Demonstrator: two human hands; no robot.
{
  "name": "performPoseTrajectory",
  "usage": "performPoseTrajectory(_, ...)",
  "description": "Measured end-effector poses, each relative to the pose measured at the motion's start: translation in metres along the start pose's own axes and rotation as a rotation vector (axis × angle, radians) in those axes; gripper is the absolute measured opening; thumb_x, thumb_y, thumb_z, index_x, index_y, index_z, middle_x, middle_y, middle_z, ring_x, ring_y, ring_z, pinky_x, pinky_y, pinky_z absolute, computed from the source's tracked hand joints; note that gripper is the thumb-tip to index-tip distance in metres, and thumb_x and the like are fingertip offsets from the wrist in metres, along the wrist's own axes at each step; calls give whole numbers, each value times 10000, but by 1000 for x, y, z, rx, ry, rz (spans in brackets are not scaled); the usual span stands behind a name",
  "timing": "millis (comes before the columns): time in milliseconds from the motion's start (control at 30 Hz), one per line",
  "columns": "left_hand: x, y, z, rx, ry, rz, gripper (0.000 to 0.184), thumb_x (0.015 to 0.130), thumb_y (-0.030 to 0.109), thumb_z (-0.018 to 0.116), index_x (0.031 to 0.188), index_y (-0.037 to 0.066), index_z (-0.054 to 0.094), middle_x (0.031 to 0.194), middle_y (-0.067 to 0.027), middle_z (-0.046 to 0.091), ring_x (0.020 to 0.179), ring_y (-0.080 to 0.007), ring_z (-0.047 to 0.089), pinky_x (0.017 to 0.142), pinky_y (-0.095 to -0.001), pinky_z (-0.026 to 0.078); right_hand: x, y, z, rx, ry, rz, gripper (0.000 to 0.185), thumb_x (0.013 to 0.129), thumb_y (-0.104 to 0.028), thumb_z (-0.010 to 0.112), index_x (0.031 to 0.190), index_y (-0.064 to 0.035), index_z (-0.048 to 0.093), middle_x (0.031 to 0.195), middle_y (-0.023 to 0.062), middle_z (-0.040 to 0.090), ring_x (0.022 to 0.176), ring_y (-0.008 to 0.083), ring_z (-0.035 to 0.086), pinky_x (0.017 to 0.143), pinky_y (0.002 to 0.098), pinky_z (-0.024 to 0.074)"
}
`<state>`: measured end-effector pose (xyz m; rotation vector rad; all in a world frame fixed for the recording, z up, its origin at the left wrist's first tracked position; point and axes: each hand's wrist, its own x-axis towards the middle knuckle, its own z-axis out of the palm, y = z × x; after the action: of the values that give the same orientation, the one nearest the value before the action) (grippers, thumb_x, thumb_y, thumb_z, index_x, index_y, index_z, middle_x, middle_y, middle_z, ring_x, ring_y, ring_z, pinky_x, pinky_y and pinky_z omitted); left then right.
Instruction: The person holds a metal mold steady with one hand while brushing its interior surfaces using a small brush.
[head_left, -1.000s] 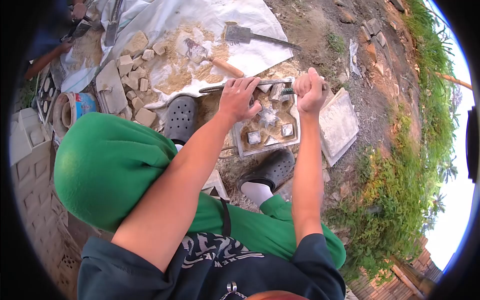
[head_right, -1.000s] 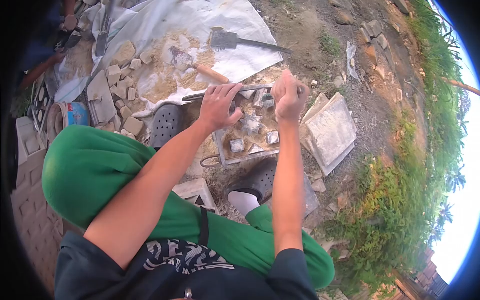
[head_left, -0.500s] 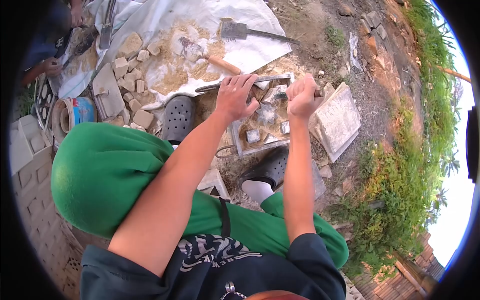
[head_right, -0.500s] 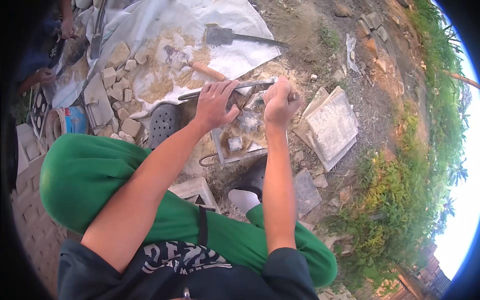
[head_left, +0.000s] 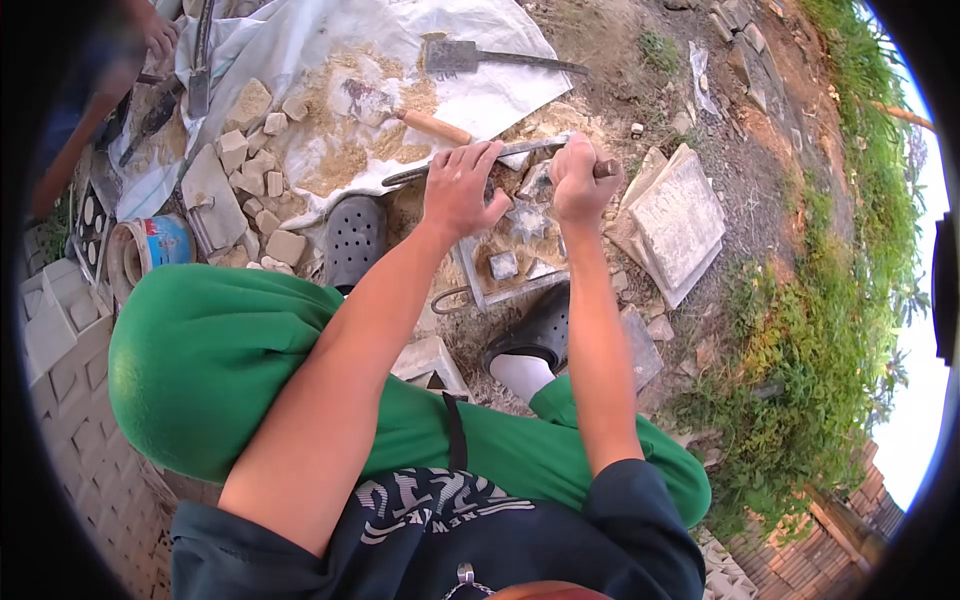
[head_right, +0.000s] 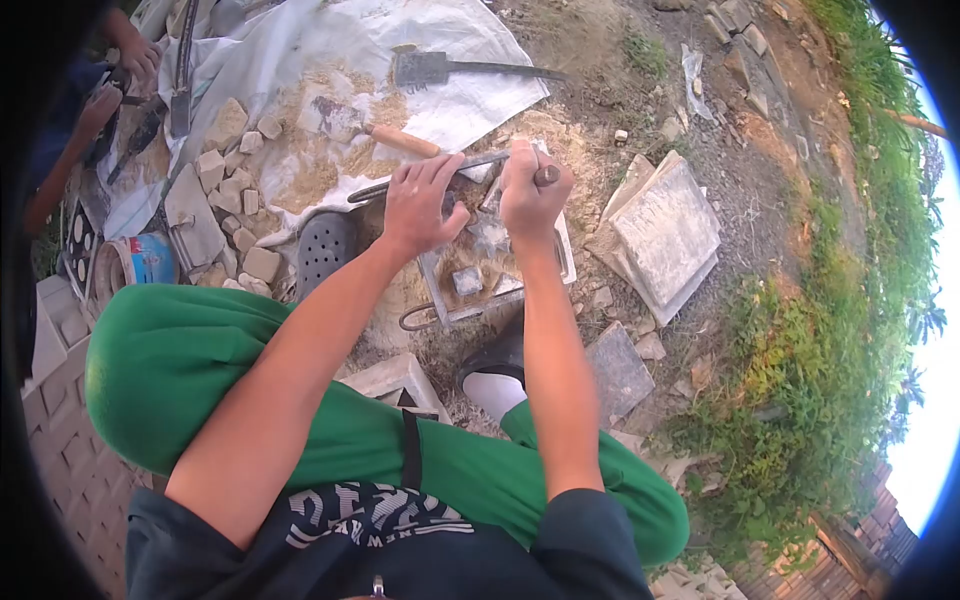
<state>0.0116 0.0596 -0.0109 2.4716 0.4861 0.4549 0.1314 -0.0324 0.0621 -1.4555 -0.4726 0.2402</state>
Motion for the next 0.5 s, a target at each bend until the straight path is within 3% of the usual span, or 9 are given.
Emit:
performPoseTrajectory(167, 5, -2, 2, 6, 7, 20, 627, 742, 294, 611, 1322, 84, 504, 1262, -76, 562, 1172, -215, 519, 1035, -407, 336, 23, -34, 6, -13, -86, 23, 445, 972, -56, 443, 539, -110, 353, 472, -38, 334, 365, 60, 258, 365, 260, 205)
performPoseTrajectory(233, 0, -1, 0, -35, -16, -1, 618, 749, 247, 594, 1335, 72, 500, 1286, -105, 561, 1196, -239, 511, 1055, -416, 323, 33, -67, 2, 251, -125, -127, 440, 959, -80, 489, 531, -78, 385, 482, -39, 372, 439, 36, 332, 402, 239, 216)
performPoseTrajectory(333, 0, -1, 1, -24, -21, -5, 614, 756, 238, 585, 1340, 69, 496, 1286, -106, 562, 1200, -238, 509, 1057, -416, 318, 35, -125, 14, 279, -33, -82, 451, 965, -96, 474, 525, -91, 379, 473, -41, 354, 377, 46, 264, 363, 237, 202)
performPoseTrajectory(433, 0, 0, 2, -19, -24, -10, 607, 765, 230, 576, 1344, 66, 492, 1285, -107, 562, 1203, -238, 508, 1056, -420, 318, 27, -99, 9, 196, -47, -94, 454, 965, -104, 472, 521, -89, 385, 469, -41, 363, 374, 54, 276, 361, 246, 207)
performPoseTrajectory(500, 1, -1, 1, -16, -19, -3, 600, 771, 229, 570, 1343, 65, 491, 1286, -108, 562, 1202, -240, 509, 1053, -419, 322, 12, -16, -10, 2, -195, -139, 439, 957, -117, 502, 529, -54, 433, 471, -27, 394, 426, 61, 344, 417, 256, 243)
